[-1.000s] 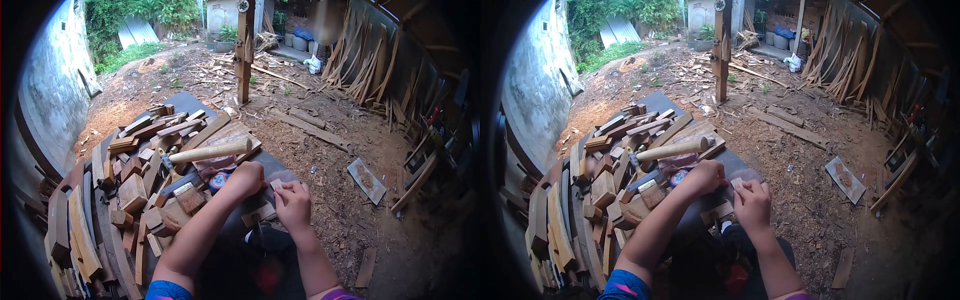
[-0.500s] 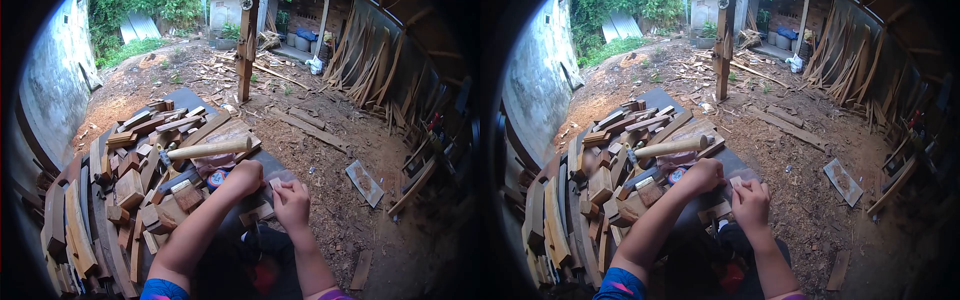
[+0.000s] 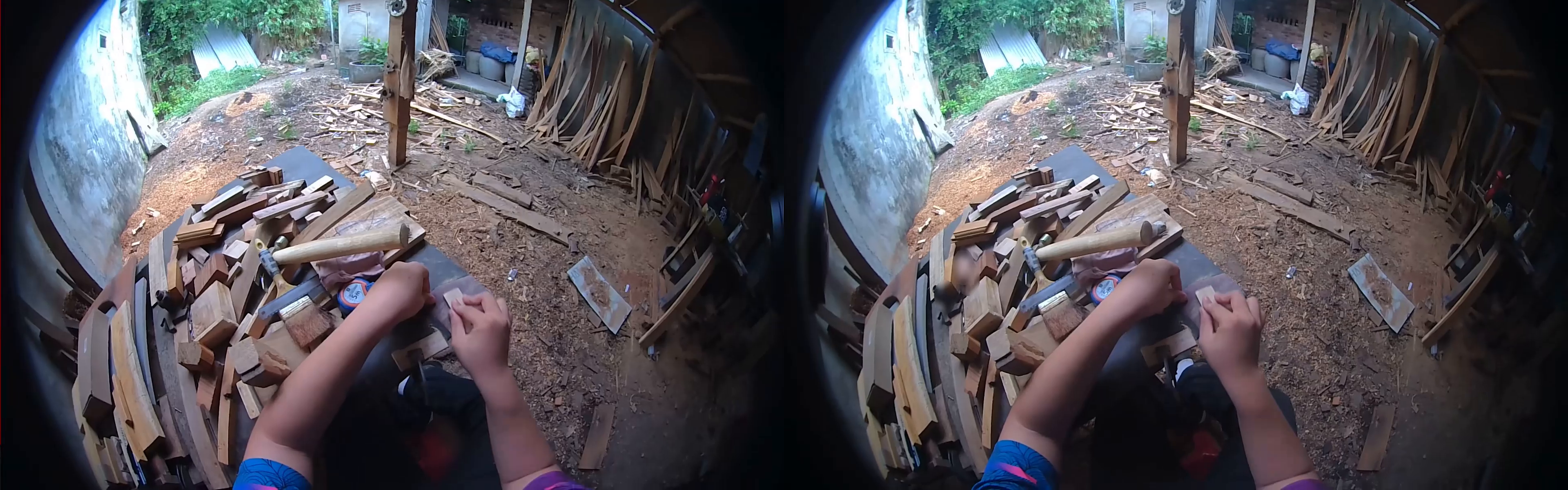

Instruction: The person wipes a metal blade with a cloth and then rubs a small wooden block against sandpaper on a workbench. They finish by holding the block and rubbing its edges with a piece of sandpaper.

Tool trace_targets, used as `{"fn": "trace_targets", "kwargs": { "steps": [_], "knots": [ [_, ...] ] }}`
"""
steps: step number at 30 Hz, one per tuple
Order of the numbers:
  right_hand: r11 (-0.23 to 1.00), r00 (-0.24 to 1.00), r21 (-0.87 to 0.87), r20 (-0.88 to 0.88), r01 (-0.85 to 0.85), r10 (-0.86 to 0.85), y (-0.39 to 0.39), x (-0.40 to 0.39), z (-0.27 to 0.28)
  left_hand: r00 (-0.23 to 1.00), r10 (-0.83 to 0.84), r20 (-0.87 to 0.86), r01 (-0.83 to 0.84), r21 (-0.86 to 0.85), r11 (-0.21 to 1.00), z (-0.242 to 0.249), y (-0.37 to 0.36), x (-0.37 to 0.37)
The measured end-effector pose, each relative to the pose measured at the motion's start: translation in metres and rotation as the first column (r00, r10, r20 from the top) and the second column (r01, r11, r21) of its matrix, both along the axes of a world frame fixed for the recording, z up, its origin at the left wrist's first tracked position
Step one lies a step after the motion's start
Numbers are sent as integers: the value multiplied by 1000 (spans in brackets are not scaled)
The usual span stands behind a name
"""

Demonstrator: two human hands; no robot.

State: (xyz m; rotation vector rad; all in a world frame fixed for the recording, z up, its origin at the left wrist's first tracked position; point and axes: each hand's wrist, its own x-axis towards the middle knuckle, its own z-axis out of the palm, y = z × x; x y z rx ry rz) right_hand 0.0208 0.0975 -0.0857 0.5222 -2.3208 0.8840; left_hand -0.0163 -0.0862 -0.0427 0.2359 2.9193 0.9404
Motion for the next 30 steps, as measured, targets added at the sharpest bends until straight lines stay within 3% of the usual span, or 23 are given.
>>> {"fn": "trace_targets", "kwargs": {
  "steps": [6,10,13,16,21,24,27,30],
  "knots": [
    [999,999,45,42,-13,11,-13,-46,3,988,1,-152,-4,-18,1000,-5,-2,3],
    [997,1000,73,15,-2,1,4,4,4,994,-3,-107,3,-8,1000,-3,-2,2],
    [1000,998,-1,60,10,-10,11,25,7,1000,19,-17,-19,-1,1000,4,-1,1],
    [1000,1000,-5,-6,-1,1,0,-14,-2,998,2,-56,0,38,999,-3,-2,-1],
    [998,994,69,103,12,-19,-27,-62,2,996,6,-83,-3,33,999,0,-2,4],
    [999,1000,39,1,1,-1,-16,-39,-6,996,12,-88,-9,26,1000,2,-1,3],
    [999,999,34,37,-21,20,3,10,0,999,48,-11,-48,-16,999,5,-1,4],
    [1000,997,3,73,-14,14,3,13,-2,998,-14,-56,12,-26,1000,-2,-2,-1]
  ]
}}
